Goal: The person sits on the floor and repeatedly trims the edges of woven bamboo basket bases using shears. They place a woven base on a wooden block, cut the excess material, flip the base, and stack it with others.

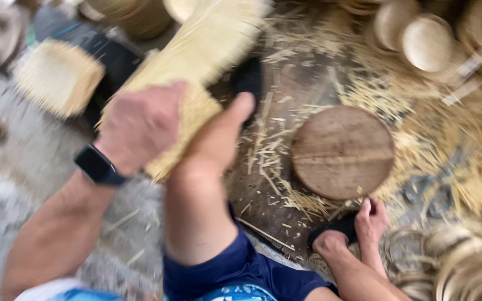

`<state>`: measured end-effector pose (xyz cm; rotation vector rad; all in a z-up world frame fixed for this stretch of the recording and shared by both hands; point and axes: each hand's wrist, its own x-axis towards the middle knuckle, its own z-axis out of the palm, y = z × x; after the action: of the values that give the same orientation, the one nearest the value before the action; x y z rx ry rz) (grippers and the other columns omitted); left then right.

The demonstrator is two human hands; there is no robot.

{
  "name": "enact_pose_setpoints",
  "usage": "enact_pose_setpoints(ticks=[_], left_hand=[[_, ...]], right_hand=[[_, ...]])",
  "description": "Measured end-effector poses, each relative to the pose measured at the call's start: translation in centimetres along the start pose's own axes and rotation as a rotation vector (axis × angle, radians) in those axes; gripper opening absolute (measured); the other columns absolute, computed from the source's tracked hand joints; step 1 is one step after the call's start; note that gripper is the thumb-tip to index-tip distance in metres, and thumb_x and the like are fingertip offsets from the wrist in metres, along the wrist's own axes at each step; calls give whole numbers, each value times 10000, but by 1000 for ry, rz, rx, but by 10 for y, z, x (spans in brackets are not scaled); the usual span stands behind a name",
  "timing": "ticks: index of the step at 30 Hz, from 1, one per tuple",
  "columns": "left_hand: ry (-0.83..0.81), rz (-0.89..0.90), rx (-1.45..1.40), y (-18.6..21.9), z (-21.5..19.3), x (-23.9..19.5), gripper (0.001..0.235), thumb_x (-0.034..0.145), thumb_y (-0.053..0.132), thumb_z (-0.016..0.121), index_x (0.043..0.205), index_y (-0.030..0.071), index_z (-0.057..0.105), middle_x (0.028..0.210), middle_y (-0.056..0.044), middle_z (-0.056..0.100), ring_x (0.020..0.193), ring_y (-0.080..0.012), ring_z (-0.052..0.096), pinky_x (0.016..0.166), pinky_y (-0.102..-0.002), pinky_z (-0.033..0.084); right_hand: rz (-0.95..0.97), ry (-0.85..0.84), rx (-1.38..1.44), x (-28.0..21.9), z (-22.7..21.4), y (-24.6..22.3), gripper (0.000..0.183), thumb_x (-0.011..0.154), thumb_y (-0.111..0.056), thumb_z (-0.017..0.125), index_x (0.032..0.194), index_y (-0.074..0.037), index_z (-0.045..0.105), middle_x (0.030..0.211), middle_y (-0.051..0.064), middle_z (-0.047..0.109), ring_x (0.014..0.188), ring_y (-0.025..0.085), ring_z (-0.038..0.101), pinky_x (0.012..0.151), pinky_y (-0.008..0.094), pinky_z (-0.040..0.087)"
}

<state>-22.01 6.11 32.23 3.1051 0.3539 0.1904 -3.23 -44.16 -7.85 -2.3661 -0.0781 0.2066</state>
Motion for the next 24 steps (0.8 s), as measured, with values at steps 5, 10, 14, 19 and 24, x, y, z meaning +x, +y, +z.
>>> enact_pose_setpoints(ticks=[5, 10, 14, 19, 24], left_hand=[[-173, 494, -380, 130, 98, 72, 294, 1001, -20, 477, 1262, -89, 595, 1068, -235, 715, 950, -343, 715, 840, -420, 594], [-221, 765, -320, 213, 237, 46, 425, 842, 109, 567, 1243, -30, 598, 1312, -270, 636, 1243, -404, 588, 1044, -487, 479], [-269, 510, -607, 214, 311, 33, 373, 854, 194, 681, 1204, 73, 635, 1263, -201, 672, 1220, -359, 611, 1032, -484, 500], [-126, -665, -847, 144, 381, 96, 736, 752, 251, 976, 1252, -79, 548, 1137, -220, 642, 961, -186, 618, 804, -363, 518], [-433, -734, -1197, 117, 402, 108, 335, 728, 200, 936, 883, -24, 742, 791, -57, 718, 663, -95, 591, 590, -286, 489]], right_hand=[[359, -143, 514, 34, -51, -38, 326, 1035, -321, 609, 1112, -16, 694, 907, 122, 696, 785, 222, 648, 725, 381, 526], [465, -213, 521, 63, -74, -61, 264, 952, -219, 709, 1105, -4, 697, 918, 77, 702, 767, 147, 626, 684, 315, 512], [472, -225, 603, 66, -51, -48, 265, 902, -150, 784, 1096, 6, 694, 924, 40, 707, 753, 91, 610, 663, 257, 497], [449, -223, 896, 57, -35, -24, 228, 860, -119, 784, 1044, -18, 696, 902, -6, 741, 734, 51, 653, 685, 204, 536], [315, -51, 415, 54, -45, -54, 528, 860, -156, 851, 1268, 38, 578, 1081, 82, 666, 917, 144, 600, 797, 279, 482]])
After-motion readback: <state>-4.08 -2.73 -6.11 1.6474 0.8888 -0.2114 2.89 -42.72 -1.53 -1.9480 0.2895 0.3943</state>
